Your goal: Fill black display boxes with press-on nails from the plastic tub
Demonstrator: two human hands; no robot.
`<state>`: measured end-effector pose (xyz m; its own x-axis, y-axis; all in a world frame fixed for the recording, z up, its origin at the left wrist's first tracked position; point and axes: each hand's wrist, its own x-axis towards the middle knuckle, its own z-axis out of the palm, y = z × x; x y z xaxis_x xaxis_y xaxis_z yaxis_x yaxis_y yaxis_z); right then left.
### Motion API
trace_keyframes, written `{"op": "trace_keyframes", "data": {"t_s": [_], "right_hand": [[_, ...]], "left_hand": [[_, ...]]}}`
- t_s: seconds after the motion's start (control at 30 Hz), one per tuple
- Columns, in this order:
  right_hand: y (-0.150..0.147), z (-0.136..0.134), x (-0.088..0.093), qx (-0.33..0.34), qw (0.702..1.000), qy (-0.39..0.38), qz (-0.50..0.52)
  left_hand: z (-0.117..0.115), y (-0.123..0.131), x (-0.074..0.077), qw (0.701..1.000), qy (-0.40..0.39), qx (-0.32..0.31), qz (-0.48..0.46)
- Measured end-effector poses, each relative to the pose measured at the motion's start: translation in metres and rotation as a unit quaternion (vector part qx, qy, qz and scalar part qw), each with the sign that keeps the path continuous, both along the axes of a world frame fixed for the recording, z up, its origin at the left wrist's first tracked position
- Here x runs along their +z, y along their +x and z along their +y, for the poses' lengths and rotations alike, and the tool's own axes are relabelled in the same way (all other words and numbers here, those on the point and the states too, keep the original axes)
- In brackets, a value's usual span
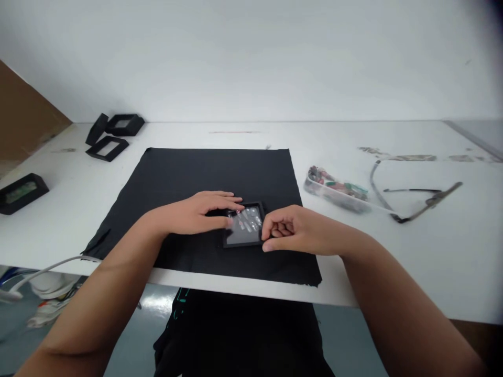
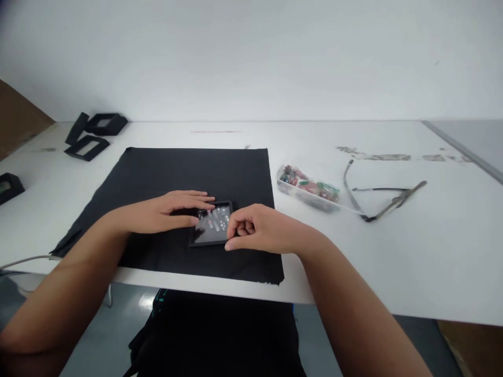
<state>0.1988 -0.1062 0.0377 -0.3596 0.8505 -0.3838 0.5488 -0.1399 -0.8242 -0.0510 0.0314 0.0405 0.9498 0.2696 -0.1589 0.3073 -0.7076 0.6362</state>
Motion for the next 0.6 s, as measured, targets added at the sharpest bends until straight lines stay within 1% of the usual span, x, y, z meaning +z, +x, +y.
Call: {"op": "trace_keyframes", "data": {"t_s": [0.07, 0.2, 0.4, 0.5, 0.6], "right_hand": [[-0.003, 0.002, -0.003, -0.014, 1.0, 0.006, -0.02], [-0.011, 0.006, -0.003, -0.025, 0.999, -0.005, -0.04], [-0.017, 0.009, -0.009, -0.056, 0.997, 0.02, -0.052], [-0.017, 0.006, -0.011, -0.063, 0.993, 0.069, -0.071], [-0.023, -0.01, -0.001, -0.111, 0.978, 0.161, -0.074]], "left_hand": [[-0.004, 0.001, -0.002, 1.0, 0.023, 0.012, 0.002], [-0.005, 0.003, -0.006, 0.999, 0.046, 0.009, 0.008], [-0.004, 0.005, -0.01, 0.996, 0.087, 0.013, 0.002], [-0.004, 0.007, -0.013, 0.994, 0.106, 0.027, -0.012], [-0.003, 0.009, -0.018, 0.991, 0.125, 0.051, -0.023]]}}
